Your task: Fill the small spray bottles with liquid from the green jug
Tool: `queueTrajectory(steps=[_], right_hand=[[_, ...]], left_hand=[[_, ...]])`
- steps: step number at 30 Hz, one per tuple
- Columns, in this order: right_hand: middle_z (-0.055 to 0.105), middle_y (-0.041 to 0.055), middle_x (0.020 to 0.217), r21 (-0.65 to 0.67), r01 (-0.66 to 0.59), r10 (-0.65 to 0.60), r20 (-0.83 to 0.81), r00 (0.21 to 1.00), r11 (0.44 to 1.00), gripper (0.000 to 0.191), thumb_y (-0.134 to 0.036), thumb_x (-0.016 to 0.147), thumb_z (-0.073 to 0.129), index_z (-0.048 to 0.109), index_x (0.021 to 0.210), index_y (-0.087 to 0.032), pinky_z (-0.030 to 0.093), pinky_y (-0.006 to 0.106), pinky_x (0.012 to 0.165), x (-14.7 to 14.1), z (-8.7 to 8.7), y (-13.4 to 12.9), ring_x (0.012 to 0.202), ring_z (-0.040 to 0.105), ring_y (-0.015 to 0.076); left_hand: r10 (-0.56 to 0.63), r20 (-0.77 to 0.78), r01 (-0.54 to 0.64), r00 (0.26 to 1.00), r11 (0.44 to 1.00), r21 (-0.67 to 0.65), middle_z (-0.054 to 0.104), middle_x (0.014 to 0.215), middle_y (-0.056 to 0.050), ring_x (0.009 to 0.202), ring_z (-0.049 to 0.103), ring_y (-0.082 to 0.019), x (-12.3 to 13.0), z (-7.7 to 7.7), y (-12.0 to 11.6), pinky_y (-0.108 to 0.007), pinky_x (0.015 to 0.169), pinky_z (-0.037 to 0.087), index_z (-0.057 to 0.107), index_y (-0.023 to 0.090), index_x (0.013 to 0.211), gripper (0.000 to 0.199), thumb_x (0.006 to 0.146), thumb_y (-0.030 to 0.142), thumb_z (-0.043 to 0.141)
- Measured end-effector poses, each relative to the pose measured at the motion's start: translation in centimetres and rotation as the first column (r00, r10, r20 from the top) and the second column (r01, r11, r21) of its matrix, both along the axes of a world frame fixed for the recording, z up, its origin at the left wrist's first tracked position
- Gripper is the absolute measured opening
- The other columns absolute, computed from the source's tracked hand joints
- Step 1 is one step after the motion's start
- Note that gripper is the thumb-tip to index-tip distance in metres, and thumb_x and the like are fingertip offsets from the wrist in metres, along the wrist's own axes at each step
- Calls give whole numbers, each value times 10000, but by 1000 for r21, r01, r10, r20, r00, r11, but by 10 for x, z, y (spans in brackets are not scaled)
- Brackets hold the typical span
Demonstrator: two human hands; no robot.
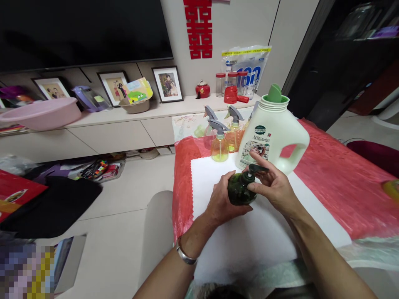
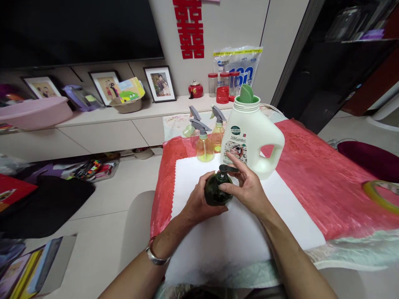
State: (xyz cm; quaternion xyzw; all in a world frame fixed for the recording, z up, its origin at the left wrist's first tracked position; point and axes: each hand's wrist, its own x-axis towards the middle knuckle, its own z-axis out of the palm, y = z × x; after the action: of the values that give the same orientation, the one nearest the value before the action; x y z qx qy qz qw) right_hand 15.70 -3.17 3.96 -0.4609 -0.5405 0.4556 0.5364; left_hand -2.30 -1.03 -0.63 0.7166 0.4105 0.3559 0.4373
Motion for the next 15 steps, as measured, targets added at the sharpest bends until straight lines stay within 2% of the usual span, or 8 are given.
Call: queueTrajectory(steps=[3,7,11,15], right_hand=[[586,103,1328,17,-53,53,0,999,998,1031,-394,732,852,301,1592,-257,460,403,1136,1,4,-3,1254,580,224],[560,100,1382,1,-167,166,-36,985,986,930,-395,864,741,203,1618,-313,523,370,1055,5,4,-6,1279,572,209],[610,92,1286,25,-99,99,3,995,995,896,-395,850,755,281,1600,-265,505,351,1079,4,2,-5,1239,595,195],[639,61,1172,103,-52,49,30,998,993,908,-364,802,800,337,1574,-248,502,326,1075,-1,2,-3,1132,624,160]], left_hand=[[-10,4,10,1000,1000,-12,554,1415,-162,1279,568,-403,0,1,0,-607,1089,419,371,222,1394,1091,466,291,941],[-17,30,17,999,1000,-3,565,1412,-153,1281,572,-392,0,-1,1,-600,1087,424,372,238,1385,1068,479,276,936],[-31,56,30,998,999,31,533,1459,-154,1332,536,-388,0,-1,1,-586,1114,407,378,244,1380,1058,480,244,933],[-18,34,18,999,1000,-14,562,1419,-152,1287,569,-396,0,1,0,-610,1096,413,380,236,1382,1069,471,268,939]])
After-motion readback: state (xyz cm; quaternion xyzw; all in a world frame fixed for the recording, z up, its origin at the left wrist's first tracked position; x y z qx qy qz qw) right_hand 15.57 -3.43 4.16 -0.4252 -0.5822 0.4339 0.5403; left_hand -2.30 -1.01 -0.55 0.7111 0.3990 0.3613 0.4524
